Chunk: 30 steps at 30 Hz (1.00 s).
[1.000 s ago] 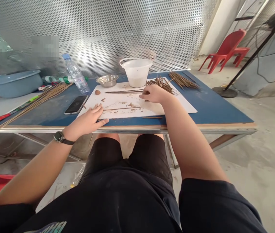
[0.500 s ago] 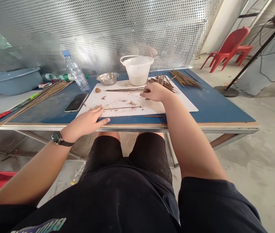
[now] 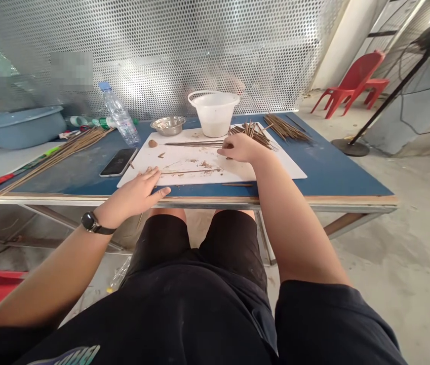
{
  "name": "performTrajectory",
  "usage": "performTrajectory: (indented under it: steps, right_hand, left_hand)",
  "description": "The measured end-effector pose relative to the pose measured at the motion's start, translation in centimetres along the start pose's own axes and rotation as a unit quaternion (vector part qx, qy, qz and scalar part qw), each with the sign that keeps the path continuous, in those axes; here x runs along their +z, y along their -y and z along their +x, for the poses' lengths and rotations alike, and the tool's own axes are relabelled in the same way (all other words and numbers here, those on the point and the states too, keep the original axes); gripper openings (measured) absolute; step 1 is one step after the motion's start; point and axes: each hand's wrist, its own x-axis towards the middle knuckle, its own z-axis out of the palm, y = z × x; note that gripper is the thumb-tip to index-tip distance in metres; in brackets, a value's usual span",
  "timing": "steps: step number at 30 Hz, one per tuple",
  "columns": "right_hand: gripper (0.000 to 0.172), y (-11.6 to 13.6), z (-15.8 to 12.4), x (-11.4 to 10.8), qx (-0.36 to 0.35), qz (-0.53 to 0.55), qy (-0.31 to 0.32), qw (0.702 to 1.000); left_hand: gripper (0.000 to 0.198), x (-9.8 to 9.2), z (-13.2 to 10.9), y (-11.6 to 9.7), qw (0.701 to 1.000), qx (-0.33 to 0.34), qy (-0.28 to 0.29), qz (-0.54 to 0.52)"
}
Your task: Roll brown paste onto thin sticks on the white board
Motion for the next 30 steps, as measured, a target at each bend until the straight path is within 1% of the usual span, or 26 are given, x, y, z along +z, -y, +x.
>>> performTrajectory:
  steps: [4, 6, 8, 10, 13, 16, 18, 20, 25, 27, 30]
  right_hand:
    - [0.023, -0.1, 0.0, -0.1, 0.005, -0.003, 0.010, 1.000]
    - [0.024, -0.1, 0.0, -0.1, 0.004, -0.008, 0.010, 1.000]
    - [0.023, -0.2, 0.0, -0.1, 0.003, -0.012, 0.010, 1.000]
    - [0.023, -0.2, 0.0, -0.1, 0.005, -0.015, 0.012, 1.000]
    - [0.022, -0.2, 0.0, -0.1, 0.006, -0.014, 0.008, 1.000]
    - [0.020, -0.3, 0.1, -0.1, 0.001, -0.005, 0.003, 1.000]
    - [0.020, -0.3, 0.1, 0.0, 0.001, 0.001, 0.005, 1.000]
    - [0.021, -0.2, 0.1, -0.1, 0.004, 0.002, 0.009, 1.000]
    - [0.023, 0.1, -0.1, -0.2, 0.012, 0.000, 0.019, 1.000]
    - [0.023, 0.2, -0.2, -0.3, 0.015, 0.002, 0.022, 1.000]
    - [0.022, 0.1, -0.3, -0.2, 0.009, 0.001, 0.015, 1.000]
  left_hand:
    - [0.091, -0.1, 2.3, 0.8, 1.000, -0.007, 0.022, -0.003]
    - [0.090, 0.0, 2.8, 1.1, 1.000, -0.007, 0.022, 0.003]
    - [0.089, 0.2, 2.5, 1.3, 1.000, -0.001, 0.005, 0.013]
    - [0.091, 0.4, 1.5, 1.3, 1.000, 0.006, -0.007, 0.017]
    - [0.095, 0.3, -0.2, 1.0, 1.000, 0.010, -0.006, 0.003]
    - [0.099, 0.1, -1.1, 0.6, 1.000, 0.014, -0.009, -0.015]
    - [0.101, 0.1, -1.0, 0.5, 0.999, 0.022, -0.017, -0.027]
    - [0.101, 0.2, -0.3, 0.5, 0.999, 0.028, -0.018, -0.034]
    - [0.099, 0.3, 1.7, 0.8, 0.999, 0.013, 0.016, -0.036]
    - [0.100, 0.1, 1.8, 0.9, 0.999, 0.010, 0.023, -0.041]
    - [0.100, -0.2, 0.9, 0.7, 0.998, 0.010, 0.021, -0.050]
